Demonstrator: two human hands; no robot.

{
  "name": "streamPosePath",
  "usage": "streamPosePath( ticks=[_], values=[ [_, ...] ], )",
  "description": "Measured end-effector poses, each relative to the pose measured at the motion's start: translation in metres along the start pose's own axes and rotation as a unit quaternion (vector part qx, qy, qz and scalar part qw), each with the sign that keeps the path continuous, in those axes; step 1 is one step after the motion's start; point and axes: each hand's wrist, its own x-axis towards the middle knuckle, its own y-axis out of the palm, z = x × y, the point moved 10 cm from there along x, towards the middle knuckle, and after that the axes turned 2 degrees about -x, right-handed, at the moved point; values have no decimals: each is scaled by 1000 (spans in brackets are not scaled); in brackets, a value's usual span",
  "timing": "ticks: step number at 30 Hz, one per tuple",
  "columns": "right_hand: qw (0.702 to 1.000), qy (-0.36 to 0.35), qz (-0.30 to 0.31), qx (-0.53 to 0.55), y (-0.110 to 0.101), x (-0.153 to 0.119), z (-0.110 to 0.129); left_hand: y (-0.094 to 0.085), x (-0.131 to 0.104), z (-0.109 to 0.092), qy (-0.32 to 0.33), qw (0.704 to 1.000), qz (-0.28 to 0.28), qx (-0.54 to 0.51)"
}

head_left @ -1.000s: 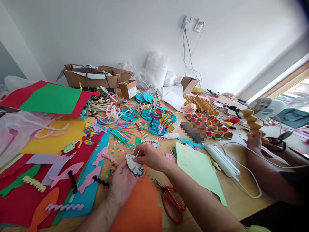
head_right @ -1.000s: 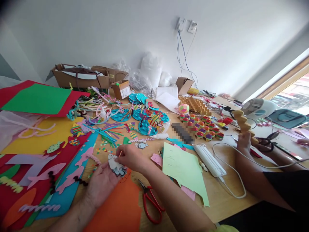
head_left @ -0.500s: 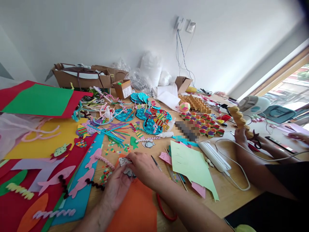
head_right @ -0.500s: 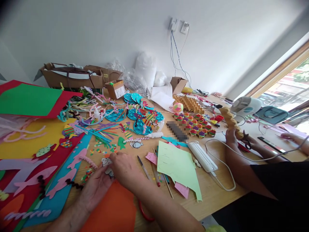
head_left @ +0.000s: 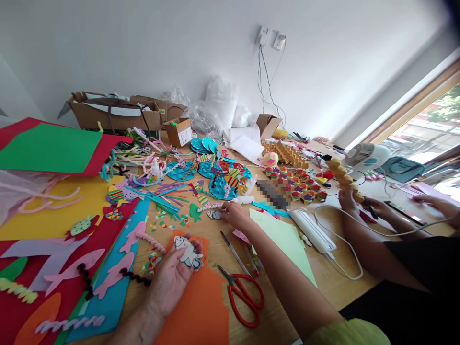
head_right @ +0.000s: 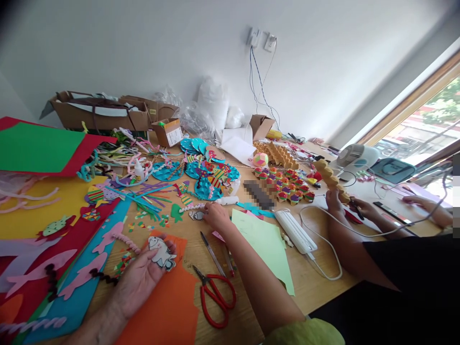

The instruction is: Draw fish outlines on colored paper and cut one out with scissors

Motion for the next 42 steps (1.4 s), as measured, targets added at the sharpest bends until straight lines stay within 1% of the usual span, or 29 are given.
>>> streamPosePath(
  ticks=[8, 17, 24, 28, 30, 32, 34, 37, 39, 42],
  values=[
    [999, -35, 12, 11, 3, 2, 7, -3, 0, 3, -4, 1000, -13, 7],
    [999, -27, 15, 33, -1, -2, 5, -4, 1, 4, -11, 1000, -21, 8],
    [993, -26, 9, 116, -7, -1, 11, -6, 2, 6, -18, 999, -12, 26],
    [980, -39, 3, 194, -18, -5, 17, -5, 2, 4, -13, 1000, 0, 22],
    [967, -59, 15, 246, -22, -15, 25, -5, 2, 3, -17, 1000, 0, 13],
    [950, -89, 47, 297, -20, -29, 41, -4, 2, 3, -28, 1000, -1, 3],
    [930, -119, 89, 335, -12, -46, 63, -1, 2, 2, -35, 999, 4, -14],
    [911, -148, 139, 360, 3, -70, 95, 5, 4, 0, -31, 998, 35, -42],
    [913, -153, 135, 353, 7, -81, 110, 8, 5, 0, -21, 997, 60, -44],
    [934, -155, 80, 313, 1, -91, 122, 2, 7, 0, 7, 998, 64, -21]
  ],
)
